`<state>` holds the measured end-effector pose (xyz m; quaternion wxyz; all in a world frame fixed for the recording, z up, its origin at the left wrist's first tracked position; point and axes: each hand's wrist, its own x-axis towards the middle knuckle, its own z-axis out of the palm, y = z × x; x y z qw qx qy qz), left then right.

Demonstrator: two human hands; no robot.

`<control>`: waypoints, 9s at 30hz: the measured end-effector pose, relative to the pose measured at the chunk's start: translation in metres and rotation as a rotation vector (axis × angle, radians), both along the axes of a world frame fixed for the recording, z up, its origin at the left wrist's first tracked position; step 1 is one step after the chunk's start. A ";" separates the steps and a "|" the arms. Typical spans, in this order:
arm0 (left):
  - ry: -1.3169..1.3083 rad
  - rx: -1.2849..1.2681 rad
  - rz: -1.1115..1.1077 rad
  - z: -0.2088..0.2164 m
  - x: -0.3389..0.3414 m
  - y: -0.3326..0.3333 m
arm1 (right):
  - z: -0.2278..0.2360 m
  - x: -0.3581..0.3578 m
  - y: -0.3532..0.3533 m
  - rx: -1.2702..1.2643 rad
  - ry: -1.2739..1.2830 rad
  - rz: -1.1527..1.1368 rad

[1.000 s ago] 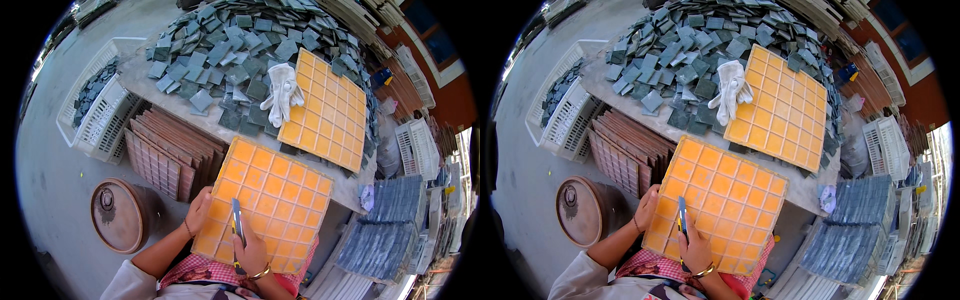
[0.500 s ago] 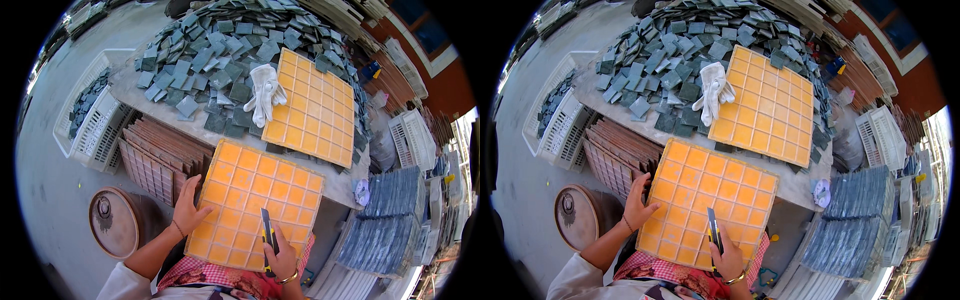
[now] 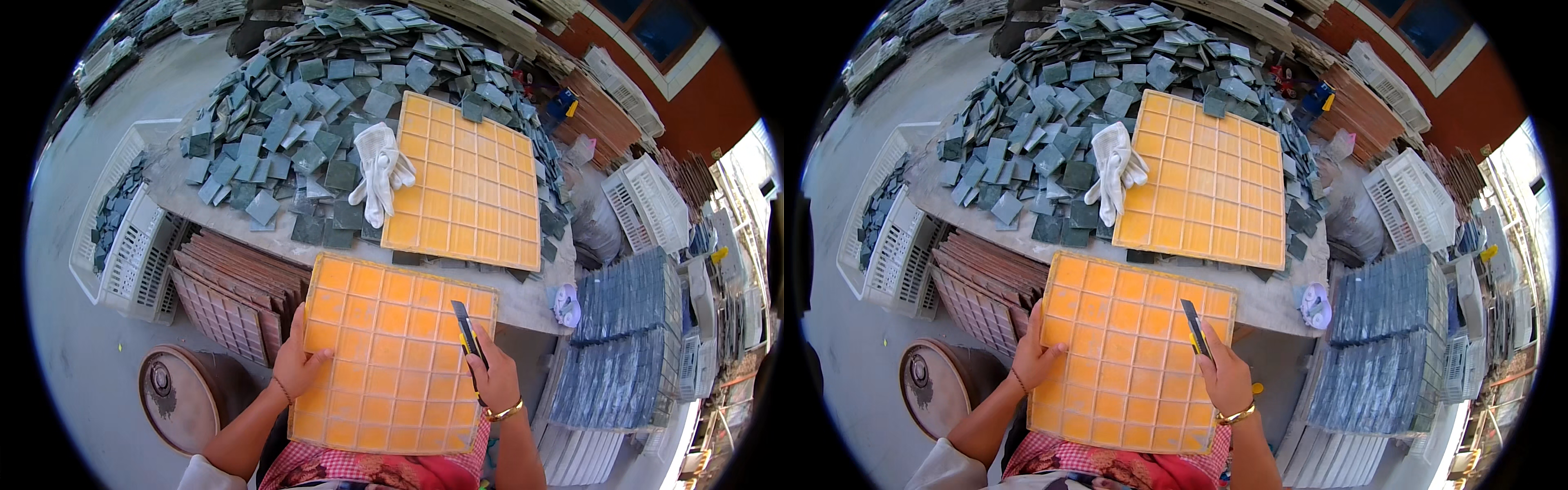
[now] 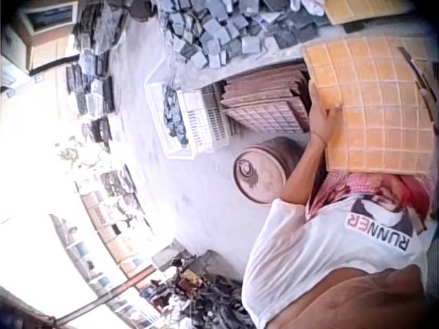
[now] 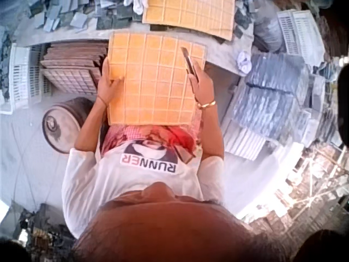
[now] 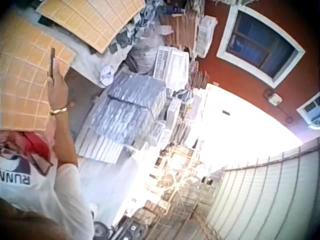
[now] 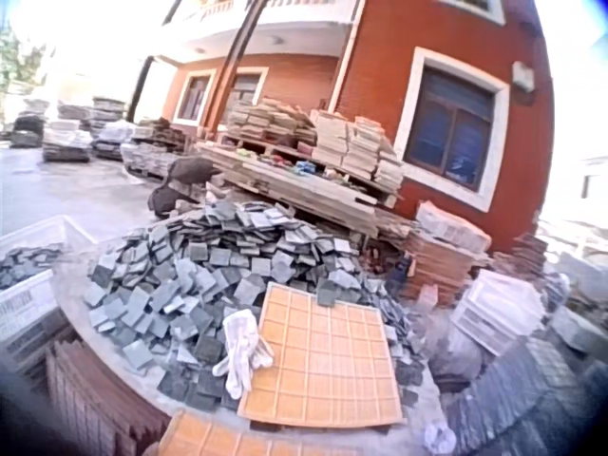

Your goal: The person uses a utility knife to score and separate individual tiles from a larger orange tile sheet. They repeatedly score the grid lines and then snap the tiles apart by hand.

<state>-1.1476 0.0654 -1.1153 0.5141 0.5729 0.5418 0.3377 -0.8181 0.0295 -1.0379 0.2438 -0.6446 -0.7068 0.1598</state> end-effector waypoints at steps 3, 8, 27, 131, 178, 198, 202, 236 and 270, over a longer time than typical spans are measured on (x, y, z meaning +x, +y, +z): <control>-0.107 0.091 0.040 -0.010 0.018 0.002 | 0.012 0.054 0.024 -0.026 0.020 -0.070; -0.105 0.148 0.010 -0.005 0.047 0.009 | 0.031 0.117 0.045 -0.191 0.033 -0.011; -0.058 0.202 0.007 -0.029 0.105 0.018 | 0.005 0.171 0.031 -0.273 -0.332 0.226; 0.007 0.225 0.001 -0.047 0.123 0.008 | -0.017 0.192 -0.046 -0.402 -0.149 0.207; -0.040 0.200 0.037 -0.042 0.117 -0.010 | -0.041 0.109 -0.136 -0.169 0.151 -0.304; 0.167 0.701 -0.382 0.036 0.272 -0.046 | -0.014 0.125 -0.147 -0.094 0.189 -0.545; 0.330 0.772 -0.443 0.014 0.330 -0.046 | -0.004 0.125 -0.153 -0.056 0.241 -0.531; 0.084 0.681 -0.286 0.011 0.312 -0.020 | -0.007 0.189 -0.093 -0.116 0.179 -0.197; 0.357 0.929 -0.438 0.001 0.415 -0.002 | -0.015 0.205 -0.193 -0.144 0.203 -0.282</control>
